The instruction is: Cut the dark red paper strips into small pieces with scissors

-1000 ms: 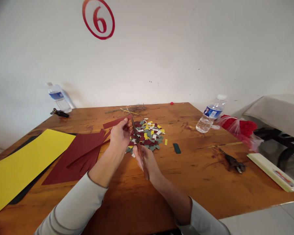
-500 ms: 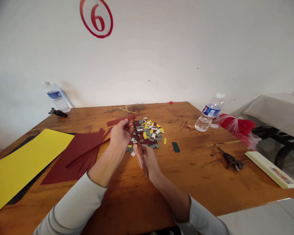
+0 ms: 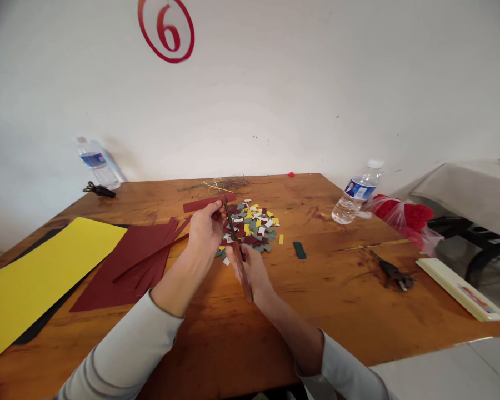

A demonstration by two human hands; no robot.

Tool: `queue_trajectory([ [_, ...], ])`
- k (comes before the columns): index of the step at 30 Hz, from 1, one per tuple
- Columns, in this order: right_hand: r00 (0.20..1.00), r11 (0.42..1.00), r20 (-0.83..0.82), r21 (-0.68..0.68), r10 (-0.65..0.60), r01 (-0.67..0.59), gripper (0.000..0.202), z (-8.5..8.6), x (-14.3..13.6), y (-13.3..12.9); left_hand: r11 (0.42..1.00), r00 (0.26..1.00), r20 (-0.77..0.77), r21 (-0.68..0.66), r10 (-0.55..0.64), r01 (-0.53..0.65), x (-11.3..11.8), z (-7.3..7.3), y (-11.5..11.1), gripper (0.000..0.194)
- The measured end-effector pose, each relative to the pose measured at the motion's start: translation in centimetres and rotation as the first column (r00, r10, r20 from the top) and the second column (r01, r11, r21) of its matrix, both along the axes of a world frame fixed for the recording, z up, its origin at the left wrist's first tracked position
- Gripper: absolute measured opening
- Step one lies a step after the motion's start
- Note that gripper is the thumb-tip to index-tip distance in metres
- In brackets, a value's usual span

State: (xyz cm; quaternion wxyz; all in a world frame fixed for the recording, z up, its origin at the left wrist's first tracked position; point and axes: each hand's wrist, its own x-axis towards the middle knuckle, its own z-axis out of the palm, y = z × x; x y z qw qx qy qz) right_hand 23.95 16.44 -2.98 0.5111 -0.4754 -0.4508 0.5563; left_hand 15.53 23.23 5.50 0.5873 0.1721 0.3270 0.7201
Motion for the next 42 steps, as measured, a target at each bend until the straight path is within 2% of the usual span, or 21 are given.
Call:
queue_trajectory([
  [10, 1.0, 1.0, 0.019, -0.003, -0.009, 0.009, 0.054, 0.5, -0.1, -0.2, 0.999, 0.999, 0.009, 0.015, -0.036, 0.035, 0.0, -0.1, 0.0, 0.025],
  [18, 0.998, 0.998, -0.022, 0.012, 0.058, -0.058, 0.05, -0.1, 0.1, -0.2, 0.999, 0.999, 0.005, 0.027, -0.031, 0.031, 0.0, -0.2, 0.2, 0.026],
  [23, 0.998, 0.998, -0.017, 0.028, 0.053, -0.053, 0.049, -0.1, 0.0, -0.3, 0.999, 1.0, 0.005, 0.015, -0.03, 0.029, 0.0, -0.1, 0.0, 0.028],
  [29, 1.0, 0.999, 0.004, 0.024, 0.031, -0.031, 0.05, 0.4, -0.1, -0.3, 0.999, 0.999, 0.006, -0.002, -0.048, 0.048, 0.1, 0.1, -0.2, 0.028],
  [42, 0.996, 0.998, -0.063, -0.025, 0.056, -0.058, 0.06, 1.1, 0.1, -0.6, 0.999, 0.999, 0.013, -0.001, -0.04, 0.04, 0.1, 0.0, -0.3, 0.028],
])
